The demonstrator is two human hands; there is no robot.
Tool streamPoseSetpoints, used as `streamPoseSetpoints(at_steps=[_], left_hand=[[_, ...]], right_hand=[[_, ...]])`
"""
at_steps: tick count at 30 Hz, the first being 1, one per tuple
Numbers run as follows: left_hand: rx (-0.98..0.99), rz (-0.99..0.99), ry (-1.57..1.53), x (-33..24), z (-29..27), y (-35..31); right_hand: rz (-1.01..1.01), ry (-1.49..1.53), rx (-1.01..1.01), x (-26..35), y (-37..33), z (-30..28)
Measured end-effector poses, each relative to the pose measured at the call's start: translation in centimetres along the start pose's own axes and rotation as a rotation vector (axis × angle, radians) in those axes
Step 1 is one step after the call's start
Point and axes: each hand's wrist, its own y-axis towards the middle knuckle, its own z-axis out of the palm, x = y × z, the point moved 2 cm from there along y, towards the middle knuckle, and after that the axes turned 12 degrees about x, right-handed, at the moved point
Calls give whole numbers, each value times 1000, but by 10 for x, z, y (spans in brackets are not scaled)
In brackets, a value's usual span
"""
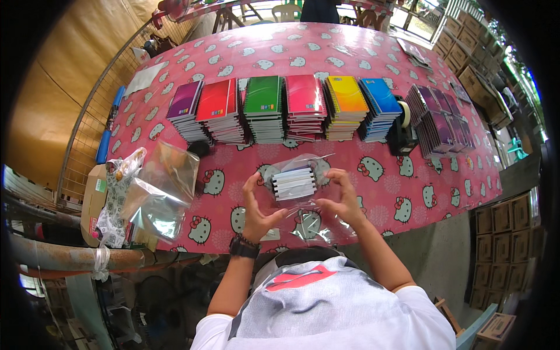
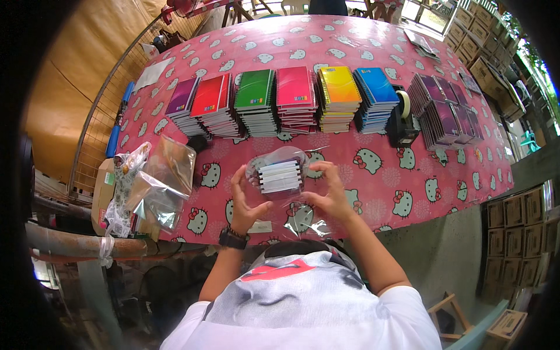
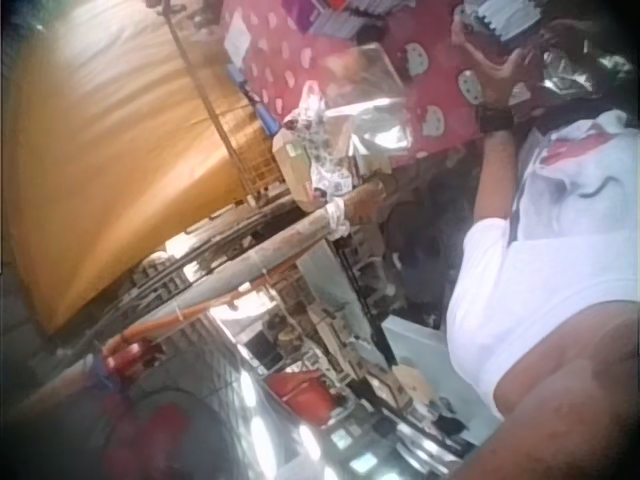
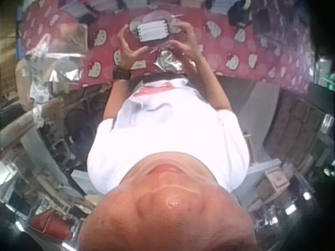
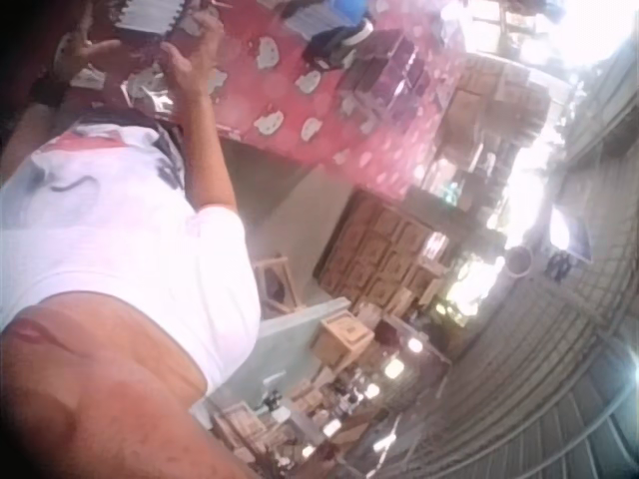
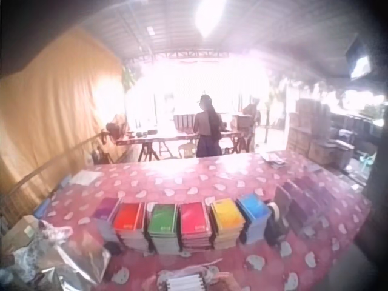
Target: The person repeatedly picks up small spiral-bound notebooks from stacks on a pink Hello Kitty table, places them into clear plastic bags, and sets the packaged notebooks aside. The person handles notebooks of various colors one at a time throughout the clip.
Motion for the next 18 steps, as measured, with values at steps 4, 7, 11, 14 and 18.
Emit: streamPoseSetpoints(at_steps=[4, 7, 11, 14, 18], left_hand=[[84, 11, 342, -20, 3, -7], [9, 48, 298, -17, 9, -9], [-57, 139, 358, -34, 6, -3], [36, 188, 836, -58, -3, 14], [-76, 267, 634, -72, -28, 28]], right_hand=[[-78, -150, 62, 32, 11, -7], [-96, -84, 126, 27, 25, -10], [-119, -122, 256, 24, 29, -1], [-171, -263, 284, 27, 31, -3], [-174, -338, 337, 28, 36, -2]])
